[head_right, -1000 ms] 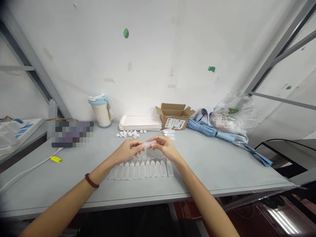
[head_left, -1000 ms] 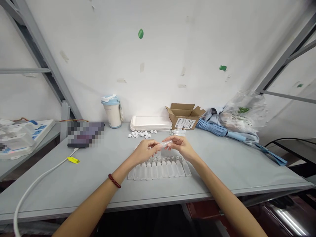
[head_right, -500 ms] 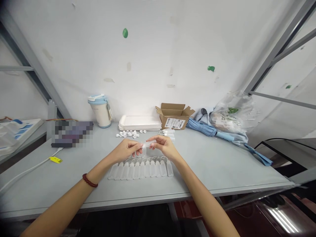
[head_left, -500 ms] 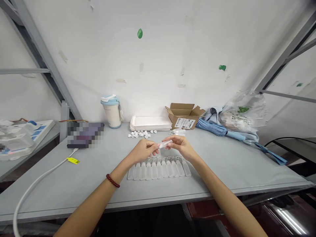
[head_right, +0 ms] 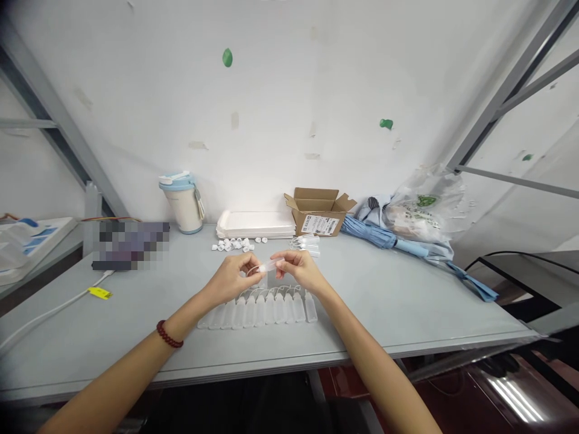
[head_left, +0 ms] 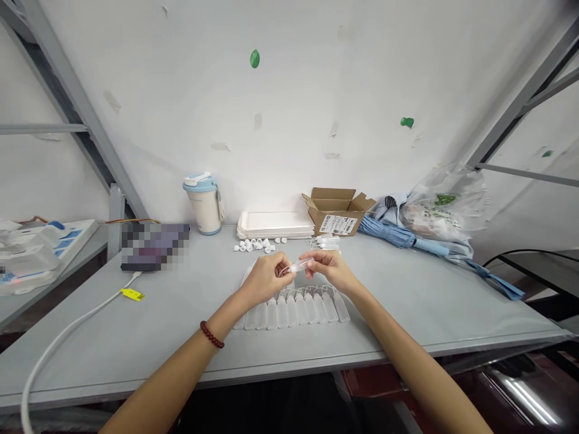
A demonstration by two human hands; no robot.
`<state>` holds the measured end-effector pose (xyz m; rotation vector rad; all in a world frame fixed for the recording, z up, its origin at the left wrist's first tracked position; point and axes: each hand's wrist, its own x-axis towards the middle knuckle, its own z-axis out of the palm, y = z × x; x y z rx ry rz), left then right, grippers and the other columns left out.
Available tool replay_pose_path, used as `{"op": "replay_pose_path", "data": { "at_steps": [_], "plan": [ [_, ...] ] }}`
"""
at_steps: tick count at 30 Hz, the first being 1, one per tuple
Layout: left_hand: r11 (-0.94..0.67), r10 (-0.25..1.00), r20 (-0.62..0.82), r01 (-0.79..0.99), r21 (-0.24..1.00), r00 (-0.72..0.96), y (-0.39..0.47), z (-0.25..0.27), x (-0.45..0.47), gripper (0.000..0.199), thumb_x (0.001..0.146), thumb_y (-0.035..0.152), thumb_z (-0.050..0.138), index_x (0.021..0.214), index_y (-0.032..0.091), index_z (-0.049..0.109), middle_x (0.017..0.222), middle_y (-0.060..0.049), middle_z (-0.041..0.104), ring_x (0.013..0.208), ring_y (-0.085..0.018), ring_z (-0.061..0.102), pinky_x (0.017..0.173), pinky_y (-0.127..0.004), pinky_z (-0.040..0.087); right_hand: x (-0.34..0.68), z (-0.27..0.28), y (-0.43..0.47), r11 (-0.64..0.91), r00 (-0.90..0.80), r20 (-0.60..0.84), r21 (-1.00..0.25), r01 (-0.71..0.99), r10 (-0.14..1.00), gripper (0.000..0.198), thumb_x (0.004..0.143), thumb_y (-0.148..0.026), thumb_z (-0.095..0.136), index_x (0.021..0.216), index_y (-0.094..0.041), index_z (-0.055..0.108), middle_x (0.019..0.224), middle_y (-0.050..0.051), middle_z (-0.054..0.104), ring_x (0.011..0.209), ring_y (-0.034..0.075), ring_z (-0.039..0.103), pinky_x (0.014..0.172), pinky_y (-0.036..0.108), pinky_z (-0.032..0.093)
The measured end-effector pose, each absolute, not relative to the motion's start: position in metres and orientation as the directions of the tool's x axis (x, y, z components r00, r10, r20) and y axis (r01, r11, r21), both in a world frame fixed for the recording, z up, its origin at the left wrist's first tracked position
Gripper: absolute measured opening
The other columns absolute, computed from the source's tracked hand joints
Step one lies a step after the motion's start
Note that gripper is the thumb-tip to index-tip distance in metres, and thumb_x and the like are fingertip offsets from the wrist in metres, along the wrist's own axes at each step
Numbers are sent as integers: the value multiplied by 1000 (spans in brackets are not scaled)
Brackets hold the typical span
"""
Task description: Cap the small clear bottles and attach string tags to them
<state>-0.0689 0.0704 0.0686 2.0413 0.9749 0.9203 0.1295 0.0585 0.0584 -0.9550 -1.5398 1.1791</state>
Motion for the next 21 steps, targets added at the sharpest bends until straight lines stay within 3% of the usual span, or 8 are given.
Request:
{"op": "replay_pose_path", "data": {
  "at_steps": [3,7,11,21],
  "plan": [
    [-444,838,269,307,842,475,72,69,-69,13,71,28,60,74,17,57,67,2,58,60,-12,51,58,-23,42,129,59,58,238,-236,223,-971,33,946,23,74,-35,67,88,-17,69,59,-1,64,55,12,57,63,29,46],
    [-279,830,94,263,924,550,76,72,-73,30,78,44,53,75,15,60,74,-3,64,62,-13,56,56,-24,45,128,60,57,242,-229,231,-970,23,946,22,73,-32,68,89,-17,69,62,0,65,59,12,59,65,30,46],
    [-173,797,-13,248,953,604,78,73,-74,39,83,47,46,71,13,62,67,-4,64,55,-11,55,53,-23,45,128,61,57,239,-225,232,-971,3,946,22,72,-32,69,89,-18,69,64,0,66,60,12,58,65,29,47],
    [-167,843,50,174,970,535,77,77,-74,29,73,39,60,61,13,57,56,1,57,48,-8,47,49,-21,39,121,59,54,302,-189,285,-951,66,940,24,76,-36,64,90,-16,68,53,-3,60,50,11,55,59,28,44]
  ]
}}
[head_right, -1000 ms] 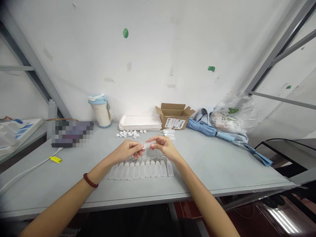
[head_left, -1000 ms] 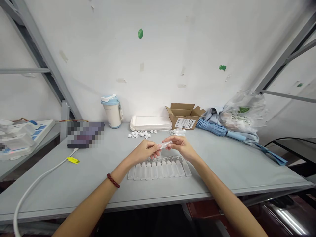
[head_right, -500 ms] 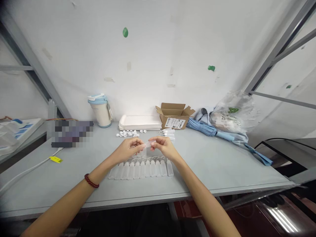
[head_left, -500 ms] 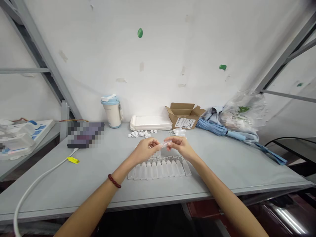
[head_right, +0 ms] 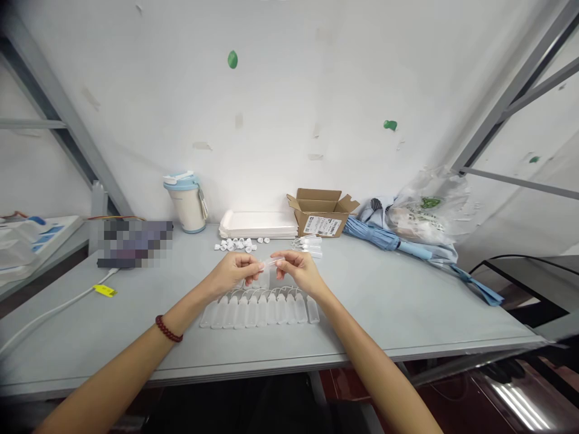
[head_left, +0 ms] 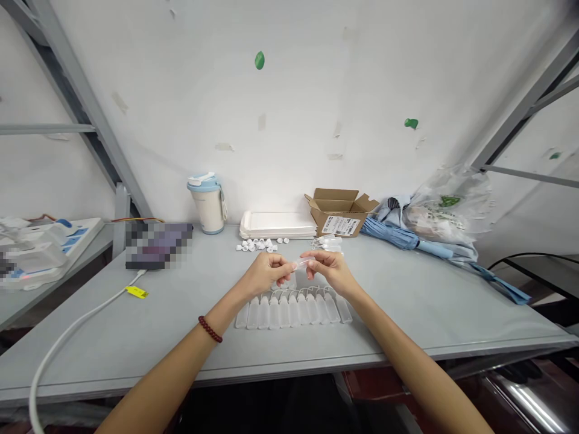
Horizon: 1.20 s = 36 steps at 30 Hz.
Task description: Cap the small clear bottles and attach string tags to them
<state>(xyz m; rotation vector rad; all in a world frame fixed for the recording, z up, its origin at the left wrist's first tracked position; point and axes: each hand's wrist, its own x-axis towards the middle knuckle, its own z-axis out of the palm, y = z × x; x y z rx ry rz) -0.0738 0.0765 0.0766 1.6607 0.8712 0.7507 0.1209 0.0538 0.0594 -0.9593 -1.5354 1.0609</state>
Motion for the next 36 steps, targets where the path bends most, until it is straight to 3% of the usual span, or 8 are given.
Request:
{"op": "replay_pose_path", "data": {
  "at_steps": [5,12,19,26,29,31,33,36],
  "plan": [
    [-365,851,195,282,887,488,71,76,-71,22,72,33,58,63,14,58,54,4,49,51,-8,41,49,-21,32,120,60,54,268,-203,253,-962,46,946,28,76,-41,63,84,-14,66,53,-2,59,47,11,53,54,27,44],
    [-654,743,423,428,624,519,73,65,-70,19,75,24,52,58,16,50,56,4,48,54,-9,41,55,-22,34,118,61,56,163,-200,146,-984,71,969,35,72,-50,63,70,-15,59,52,-4,49,39,8,45,40,23,38],
    [-751,656,501,420,510,565,74,60,-70,15,80,23,49,66,17,52,62,2,51,58,-11,45,58,-24,35,116,63,55,20,-165,14,-999,34,986,44,71,-54,62,56,-18,41,47,-9,28,34,4,28,30,19,23],
    [-764,641,498,425,486,583,75,59,-69,15,81,23,50,69,16,55,63,1,53,59,-12,47,59,-25,37,113,65,54,-79,-149,-76,-997,-11,986,48,67,-54,67,55,-20,34,44,-11,22,34,3,23,30,18,18],
    [-740,667,474,437,512,574,78,59,-70,17,84,27,49,73,17,58,68,-1,58,64,-14,51,62,-26,40,115,65,57,-31,-135,-28,-999,-20,990,44,68,-54,65,59,-19,41,46,-10,29,37,5,32,34,19,27],
    [-719,693,479,476,506,538,83,58,-74,18,85,30,48,87,17,61,76,-3,62,77,-18,55,67,-28,43,123,64,61,50,-76,49,-999,17,996,41,71,-55,62,63,-18,46,49,-7,36,40,7,38,39,21,34],
    [-675,736,487,572,466,471,93,55,-82,25,85,30,48,102,16,60,88,-7,64,94,-23,54,75,-31,45,135,64,65,148,40,155,-979,143,987,40,74,-55,57,65,-17,50,51,-5,44,43,8,42,43,23,37],
    [-562,794,464,764,316,392,113,49,-100,26,83,22,44,100,13,62,100,-11,62,102,-27,49,89,-38,42,160,63,72,241,204,351,-873,423,914,36,78,-52,52,75,-16,57,56,-1,52,48,11,48,47,25,39]
  ]
}}
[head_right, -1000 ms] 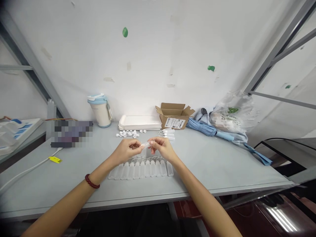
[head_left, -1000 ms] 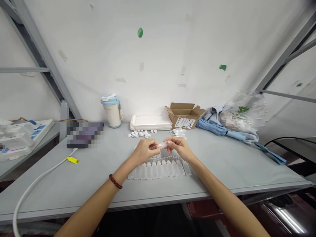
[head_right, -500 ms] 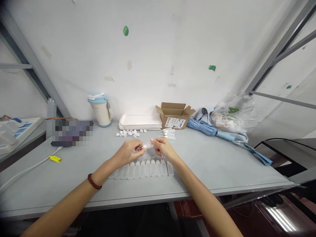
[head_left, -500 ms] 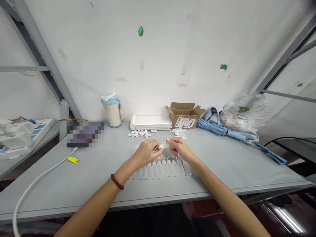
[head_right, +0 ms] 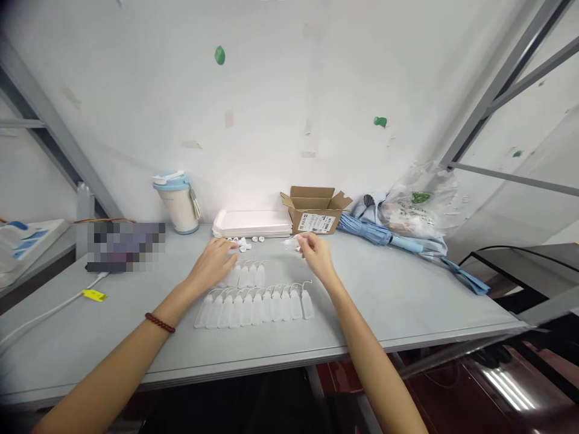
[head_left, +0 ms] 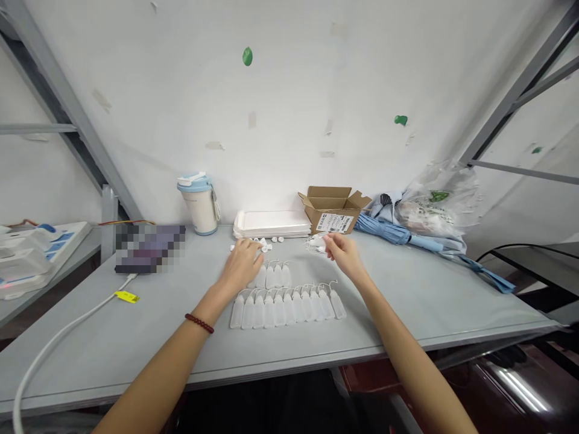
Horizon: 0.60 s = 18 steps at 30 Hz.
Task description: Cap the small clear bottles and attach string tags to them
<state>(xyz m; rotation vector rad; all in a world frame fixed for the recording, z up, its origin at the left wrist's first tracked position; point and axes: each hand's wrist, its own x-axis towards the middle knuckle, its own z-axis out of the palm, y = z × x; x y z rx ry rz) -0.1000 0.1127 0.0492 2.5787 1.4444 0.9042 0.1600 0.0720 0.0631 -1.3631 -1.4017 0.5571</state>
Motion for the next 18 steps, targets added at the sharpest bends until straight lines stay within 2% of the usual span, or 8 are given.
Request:
{"op": "replay_pose_path", "data": {
  "at_steps": [4,8,14,18],
  "plan": [
    [-438,847,421,876,204,325,135,43,-125,31,83,16,40,105,12,62,109,-13,60,105,-29,47,92,-40,40,185,63,77,172,243,380,-785,595,892,31,79,-42,49,88,-15,60,64,2,59,56,15,54,51,26,41],
    [-343,882,396,924,169,255,144,39,-139,37,82,15,41,114,11,59,117,-14,58,110,-32,46,92,-41,39,194,59,81,107,185,345,-678,727,920,26,76,-36,50,84,-14,61,59,1,58,55,15,53,57,27,40],
    [-293,923,296,947,131,244,146,31,-141,41,82,11,37,116,8,58,114,-18,60,107,-32,51,87,-40,42,200,52,85,-27,176,167,-647,762,970,21,73,-28,54,83,-12,62,56,0,57,53,14,53,53,25,38],
    [-291,934,255,946,141,250,145,32,-139,40,81,9,37,114,10,60,109,-16,64,105,-30,55,86,-37,42,205,49,86,-95,209,149,-550,829,966,17,70,-22,59,84,-13,64,64,2,62,57,14,55,52,23,38]
  ]
}}
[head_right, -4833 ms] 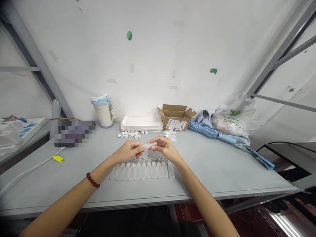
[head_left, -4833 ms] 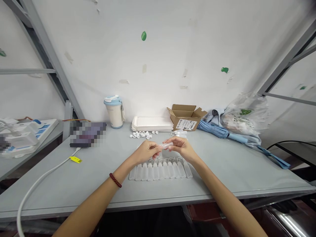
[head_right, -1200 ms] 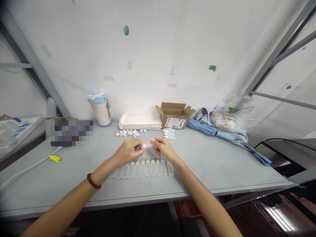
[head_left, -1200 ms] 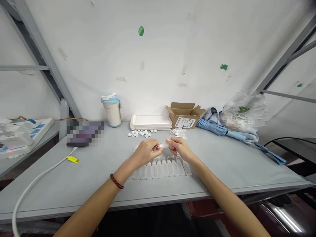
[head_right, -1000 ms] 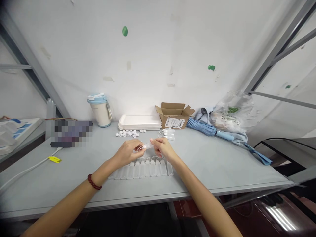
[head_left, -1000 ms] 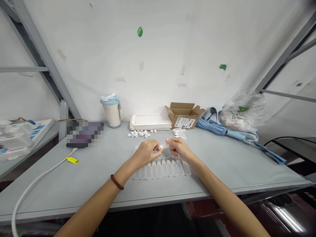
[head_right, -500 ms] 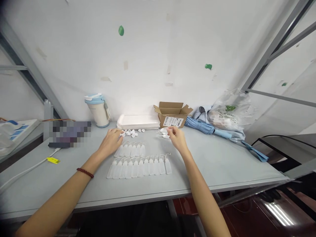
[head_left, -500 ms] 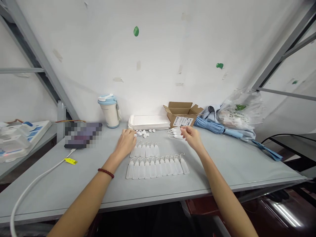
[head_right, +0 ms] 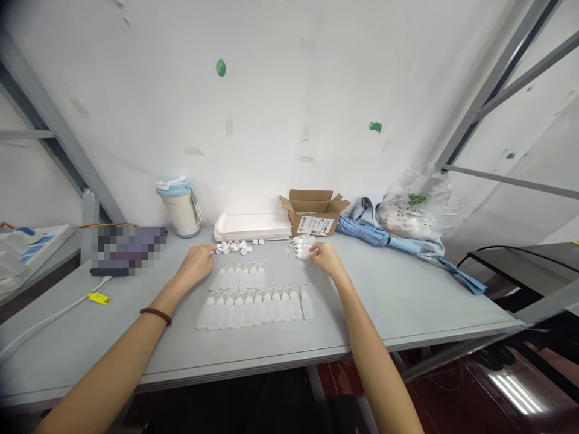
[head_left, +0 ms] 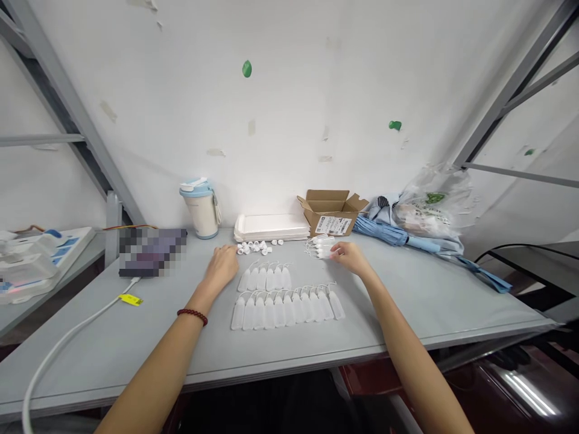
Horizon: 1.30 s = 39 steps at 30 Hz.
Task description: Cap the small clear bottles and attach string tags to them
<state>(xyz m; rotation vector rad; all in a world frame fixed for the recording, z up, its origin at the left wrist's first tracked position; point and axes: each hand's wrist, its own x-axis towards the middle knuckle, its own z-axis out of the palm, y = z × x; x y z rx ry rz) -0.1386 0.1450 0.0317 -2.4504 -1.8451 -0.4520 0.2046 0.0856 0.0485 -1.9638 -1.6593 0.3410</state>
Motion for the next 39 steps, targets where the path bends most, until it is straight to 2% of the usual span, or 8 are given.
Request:
{"op": "replay_pose_path", "data": {
  "at_steps": [8,12,25,29,31,34,37,39],
  "plan": [
    [-257,948,236,952,168,214,143,35,-137,40,77,6,39,108,10,63,100,-17,65,100,-30,59,84,-36,45,207,39,88,-163,266,215,-402,901,940,19,70,-15,63,89,-15,65,93,10,67,84,21,61,66,26,41],
    [-246,951,236,953,175,202,144,35,-138,38,75,6,40,103,12,65,96,-16,66,97,-29,60,83,-36,45,203,38,89,-177,267,234,-343,922,935,23,73,-14,61,95,-14,64,100,13,65,90,23,60,69,28,41],
    [-206,943,305,954,218,134,136,43,-136,32,75,7,40,94,14,66,93,-14,66,91,-28,61,77,-34,46,198,42,83,-181,257,275,-273,945,927,29,73,-9,57,102,-14,62,107,13,61,82,22,61,65,28,40],
    [-206,931,345,950,234,117,134,44,-133,31,75,7,42,94,13,64,93,-14,66,93,-29,60,80,-35,46,189,49,81,-94,237,383,-356,930,893,18,79,-12,51,94,-14,61,103,11,63,76,18,60,68,29,42],
    [-221,924,364,938,268,113,133,46,-130,29,74,7,42,94,13,63,94,-13,66,93,-28,60,81,-35,46,177,54,78,68,177,437,-489,870,882,14,82,-19,49,89,-15,60,94,9,65,72,17,59,68,29,43],
    [-268,922,369,881,389,118,130,51,-123,26,73,9,45,92,14,62,93,-10,67,89,-24,62,81,-33,47,153,59,69,287,-77,316,-700,654,946,20,85,-30,48,96,-18,59,82,4,66,72,16,59,61,26,43],
    [-304,937,322,772,558,136,125,55,-115,21,70,12,49,87,15,61,89,-6,68,82,-20,63,78,-29,48,133,61,59,387,-338,221,-719,578,915,23,87,-32,47,101,-19,61,84,3,65,74,15,58,63,26,43],
    [-317,942,296,707,632,157,121,56,-109,20,68,12,50,85,15,60,87,-5,68,80,-18,63,76,-28,49,125,61,55,440,-436,198,-693,572,878,24,88,-32,47,100,-19,63,87,4,64,76,15,57,66,26,43]
  ]
}}
